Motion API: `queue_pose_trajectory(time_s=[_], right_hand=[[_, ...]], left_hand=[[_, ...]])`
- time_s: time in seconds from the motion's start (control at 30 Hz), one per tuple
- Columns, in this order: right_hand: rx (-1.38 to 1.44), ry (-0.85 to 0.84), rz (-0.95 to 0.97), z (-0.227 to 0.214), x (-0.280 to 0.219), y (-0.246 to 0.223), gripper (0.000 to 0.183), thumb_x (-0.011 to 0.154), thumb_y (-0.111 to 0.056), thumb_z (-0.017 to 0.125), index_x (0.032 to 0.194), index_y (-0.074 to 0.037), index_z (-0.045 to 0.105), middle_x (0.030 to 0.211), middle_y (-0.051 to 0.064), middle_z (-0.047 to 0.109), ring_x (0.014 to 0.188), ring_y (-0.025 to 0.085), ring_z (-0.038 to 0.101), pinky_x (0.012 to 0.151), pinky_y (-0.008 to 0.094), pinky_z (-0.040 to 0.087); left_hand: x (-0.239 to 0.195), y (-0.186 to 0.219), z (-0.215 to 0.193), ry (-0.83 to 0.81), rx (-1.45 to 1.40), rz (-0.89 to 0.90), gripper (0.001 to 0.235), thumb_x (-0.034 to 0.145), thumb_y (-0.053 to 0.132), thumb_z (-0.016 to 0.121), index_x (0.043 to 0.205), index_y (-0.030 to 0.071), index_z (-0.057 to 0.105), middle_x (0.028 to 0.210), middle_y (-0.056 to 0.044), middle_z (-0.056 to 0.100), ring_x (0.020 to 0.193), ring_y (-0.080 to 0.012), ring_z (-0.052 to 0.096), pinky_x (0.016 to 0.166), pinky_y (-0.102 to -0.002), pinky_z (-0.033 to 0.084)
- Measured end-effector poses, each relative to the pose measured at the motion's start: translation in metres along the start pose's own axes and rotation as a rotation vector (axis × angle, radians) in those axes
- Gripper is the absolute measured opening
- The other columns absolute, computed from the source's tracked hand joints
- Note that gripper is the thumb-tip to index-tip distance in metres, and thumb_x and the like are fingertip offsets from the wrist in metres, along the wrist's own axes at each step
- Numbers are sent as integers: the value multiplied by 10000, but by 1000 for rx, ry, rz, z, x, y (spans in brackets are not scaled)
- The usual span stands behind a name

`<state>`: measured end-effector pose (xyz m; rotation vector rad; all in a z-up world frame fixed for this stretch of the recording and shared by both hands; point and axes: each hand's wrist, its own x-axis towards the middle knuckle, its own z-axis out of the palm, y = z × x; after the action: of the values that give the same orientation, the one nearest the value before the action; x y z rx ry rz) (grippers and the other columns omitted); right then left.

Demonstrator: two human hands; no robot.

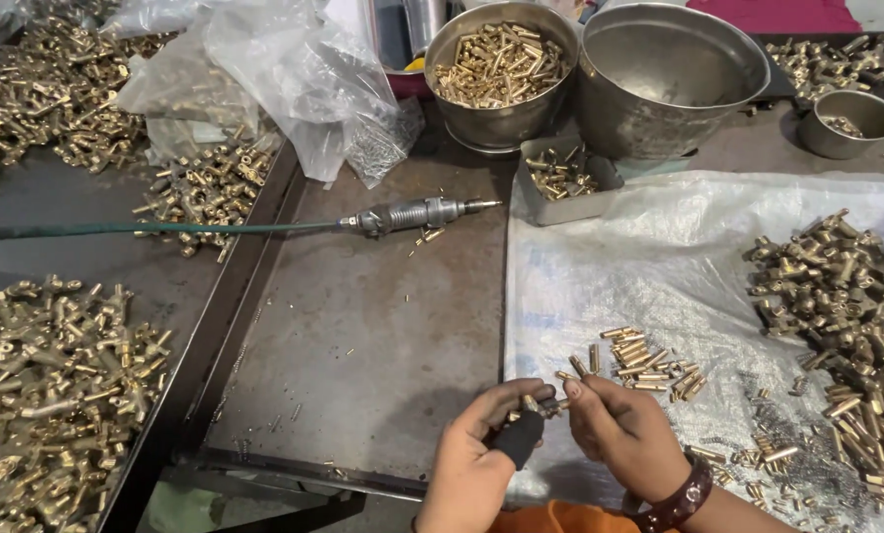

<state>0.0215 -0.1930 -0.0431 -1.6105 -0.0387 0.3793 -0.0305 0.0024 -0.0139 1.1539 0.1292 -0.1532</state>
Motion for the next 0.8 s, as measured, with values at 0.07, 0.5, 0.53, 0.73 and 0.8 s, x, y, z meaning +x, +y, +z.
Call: queue_pose_trajectory(time_s=[0.07,0.5,0.53,0.73,0.8], right_hand=[[30,-39,57,2,6,-3,457,1026,-291,554,688,16,572,534,49,509,444,152,459,435,312,390],[-170,-326,72,40,93,59,309,971,-284,644,842,-4,657,621,29,591,548,110,562,536,288,479],[-169,-332,67,41,96,58,309,971,-284,644,842,-4,657,621,29,591,548,110,562,536,288,479],[-35,-298,282,15,117,100,262,943,-234,681,852,11,696,632,58,624,583,129,558,589,323,465],[-199,-194,142,9,125,128,239,888,-238,760,804,-14,755,652,36,688,678,85,600,680,307,535]], left_hand=[[1,6,0,22,13,-13,369,938,1,630,1304,21,667,1162,-78,762,1029,-116,712,834,-265,584],[35,159,-170,924,-392,668,252,1010,44,519,1229,-42,610,1061,-159,673,912,-224,703,828,-339,597],[55,160,-215,926,-391,675,252,1010,44,519,1229,-42,610,1061,-159,673,912,-224,703,828,-339,597],[144,211,-308,1026,-484,751,365,974,257,508,1173,-29,618,1014,-125,703,865,-223,717,750,-333,605],[165,231,-308,817,-317,636,413,1010,357,516,1163,4,669,1020,-73,747,883,-149,726,726,-260,539]])
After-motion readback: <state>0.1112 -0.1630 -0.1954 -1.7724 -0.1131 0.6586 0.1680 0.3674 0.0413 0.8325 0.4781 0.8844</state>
